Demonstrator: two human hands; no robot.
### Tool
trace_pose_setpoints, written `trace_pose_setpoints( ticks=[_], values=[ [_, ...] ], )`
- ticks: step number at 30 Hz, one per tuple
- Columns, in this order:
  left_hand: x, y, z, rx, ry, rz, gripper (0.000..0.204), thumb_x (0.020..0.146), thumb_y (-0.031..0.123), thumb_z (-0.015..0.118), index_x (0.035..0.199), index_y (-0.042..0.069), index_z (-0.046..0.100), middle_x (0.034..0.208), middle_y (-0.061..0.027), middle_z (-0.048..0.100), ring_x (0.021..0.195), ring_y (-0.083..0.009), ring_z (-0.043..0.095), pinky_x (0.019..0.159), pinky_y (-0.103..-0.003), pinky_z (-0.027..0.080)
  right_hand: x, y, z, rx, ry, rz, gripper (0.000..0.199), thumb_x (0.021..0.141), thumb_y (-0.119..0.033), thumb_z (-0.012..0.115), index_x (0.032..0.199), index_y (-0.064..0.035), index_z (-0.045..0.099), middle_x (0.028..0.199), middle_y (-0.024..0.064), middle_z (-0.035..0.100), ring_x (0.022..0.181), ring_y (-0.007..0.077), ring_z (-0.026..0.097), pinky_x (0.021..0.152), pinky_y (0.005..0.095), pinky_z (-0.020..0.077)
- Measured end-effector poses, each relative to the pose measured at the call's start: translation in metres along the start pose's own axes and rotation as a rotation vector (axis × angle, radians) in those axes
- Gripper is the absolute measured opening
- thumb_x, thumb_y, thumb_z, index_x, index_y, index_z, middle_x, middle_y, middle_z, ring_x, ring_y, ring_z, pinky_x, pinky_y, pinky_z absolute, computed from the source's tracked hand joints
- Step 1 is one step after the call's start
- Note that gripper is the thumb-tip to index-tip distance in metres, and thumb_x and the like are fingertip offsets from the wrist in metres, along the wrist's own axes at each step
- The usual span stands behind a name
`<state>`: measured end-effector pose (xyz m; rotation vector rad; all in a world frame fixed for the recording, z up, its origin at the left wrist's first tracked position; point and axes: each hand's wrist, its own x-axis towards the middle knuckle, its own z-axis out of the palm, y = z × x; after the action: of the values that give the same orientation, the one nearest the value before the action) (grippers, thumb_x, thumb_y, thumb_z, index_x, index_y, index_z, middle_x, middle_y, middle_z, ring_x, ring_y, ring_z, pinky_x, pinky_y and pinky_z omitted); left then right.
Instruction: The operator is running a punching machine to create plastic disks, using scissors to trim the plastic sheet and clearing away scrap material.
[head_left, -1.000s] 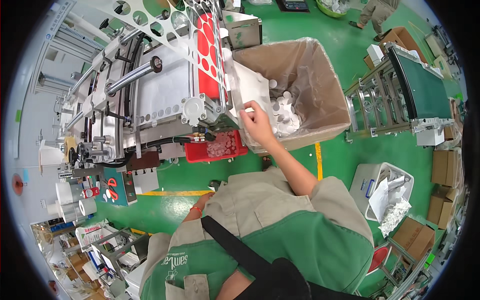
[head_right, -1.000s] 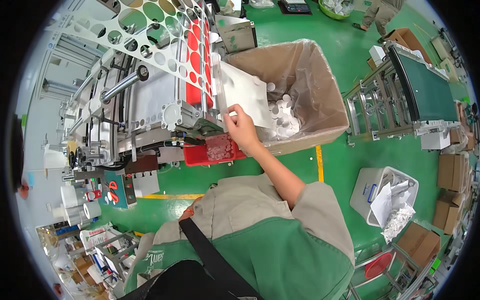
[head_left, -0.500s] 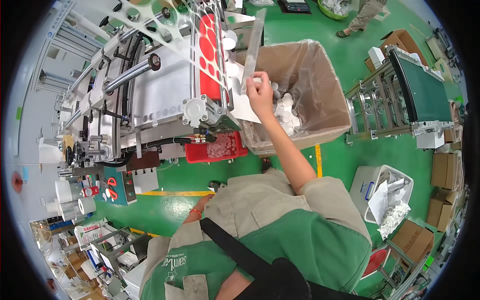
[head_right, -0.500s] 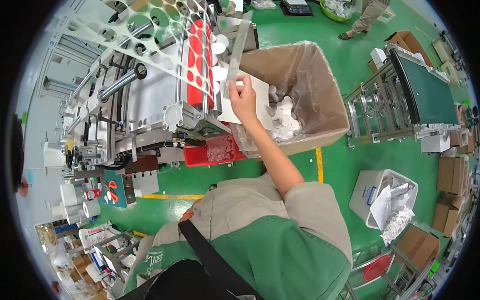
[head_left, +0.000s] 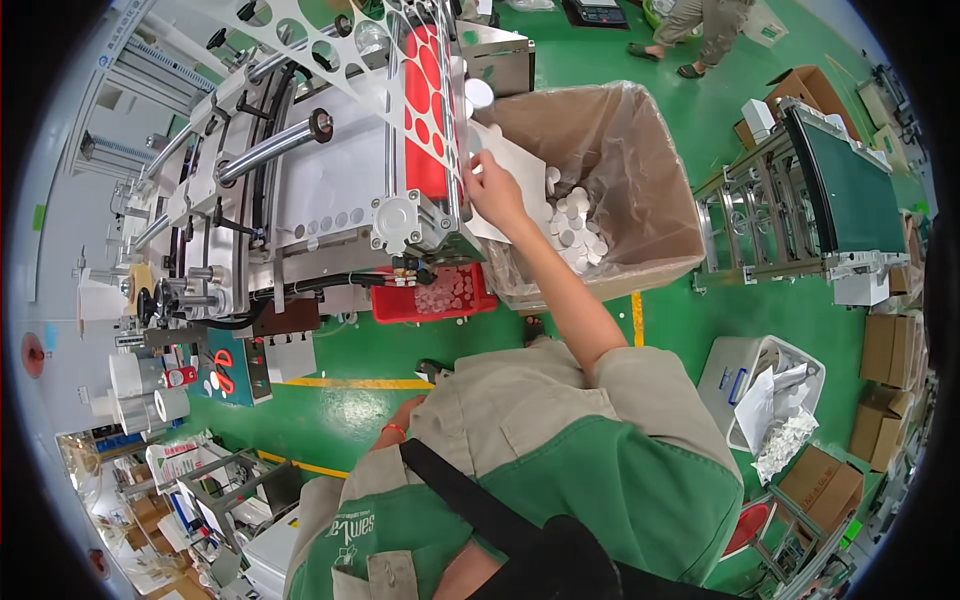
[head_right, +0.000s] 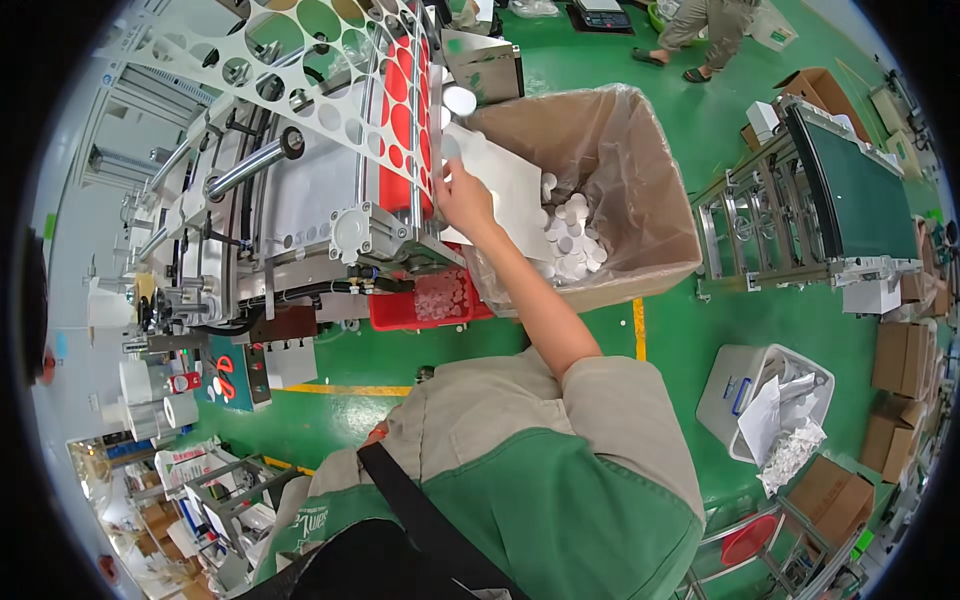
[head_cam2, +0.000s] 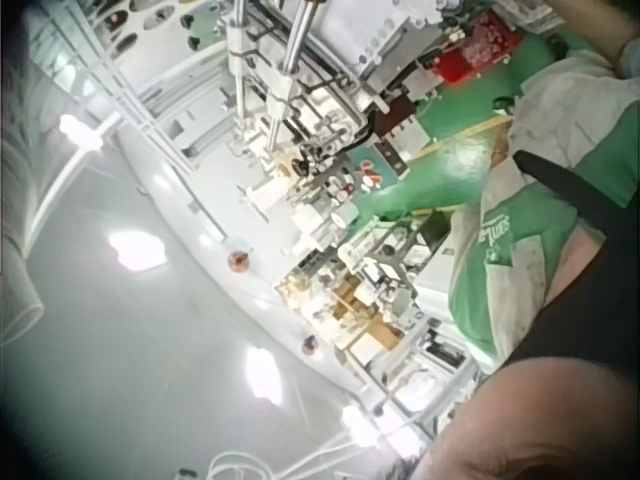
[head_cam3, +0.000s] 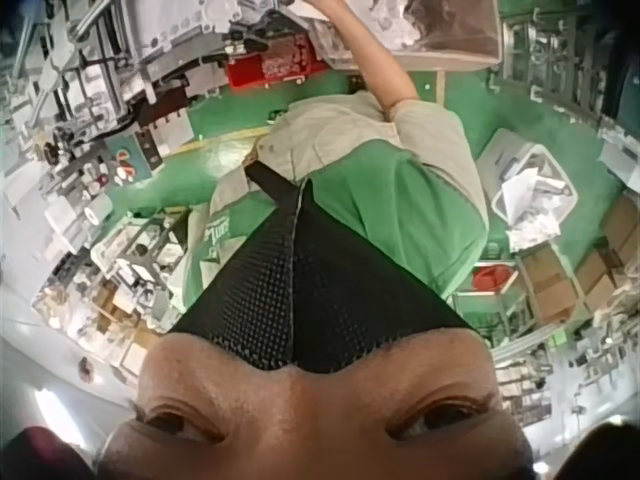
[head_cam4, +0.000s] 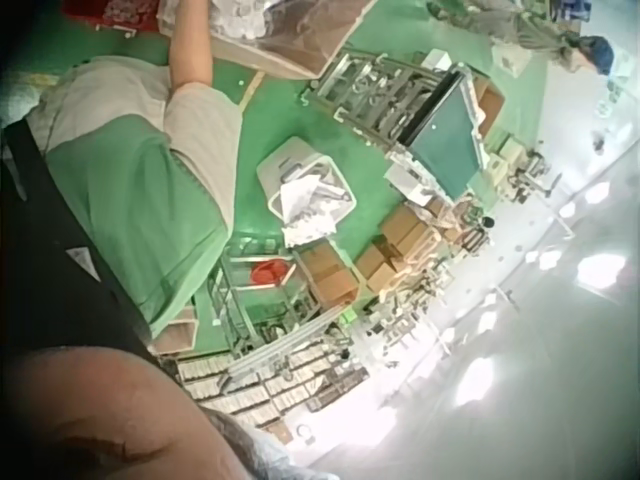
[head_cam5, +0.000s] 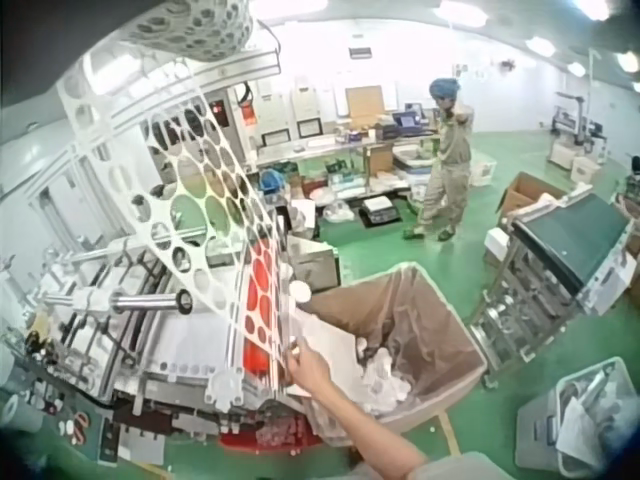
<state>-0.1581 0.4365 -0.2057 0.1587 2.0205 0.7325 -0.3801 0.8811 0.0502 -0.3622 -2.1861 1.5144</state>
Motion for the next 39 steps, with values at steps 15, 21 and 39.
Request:
trace_pose_setpoints(
  ticks=[15, 21, 39],
  values=[
    [-0.013, -0.003, 0.016, -0.041, 0.022, -0.017, 0.049, 0.076, 0.032, 0.060, 0.119, 0.010, 0.054, 0.111, -0.0123, 0.060, 0.102, -0.0262, 0.056, 0.088, -0.034, 0.042, 0.008, 0.004, -0.007, 0.075, 0.024, 0.017, 0.018, 0.085, -0.021, 0.051, 0.092, -0.0057, 0.047, 0.059, 0.0138, 0.059, 0.056, 0.0324, 0.057, 0.053, 0.0421, 0.0401],
    [-0.009, -0.003, 0.027, -0.061, 0.032, -0.014, 0.049, 0.076, 0.032, 0.060, 0.119, 0.010, 0.054, 0.112, -0.0125, 0.060, 0.102, -0.0265, 0.056, 0.089, -0.034, 0.042, 0.005, 0.011, 0.003, -0.031, 0.017, -0.047, 0.017, 0.087, -0.017, 0.052, 0.096, -0.0043, 0.045, 0.054, 0.0101, 0.053, 0.047, 0.0178, 0.048, 0.047, 0.0325, 0.0359],
    [0.003, -0.011, 0.016, -0.075, -0.008, -0.021, 0.049, 0.077, 0.032, 0.059, 0.120, 0.010, 0.053, 0.112, -0.0131, 0.059, 0.103, -0.0277, 0.056, 0.089, -0.035, 0.042, 0.016, -0.011, -0.013, 0.045, 0.070, 0.012, 0.018, 0.087, -0.021, 0.051, 0.094, -0.0056, 0.047, 0.058, 0.0132, 0.058, 0.052, 0.0269, 0.056, 0.051, 0.0369, 0.0396]
  ],
)
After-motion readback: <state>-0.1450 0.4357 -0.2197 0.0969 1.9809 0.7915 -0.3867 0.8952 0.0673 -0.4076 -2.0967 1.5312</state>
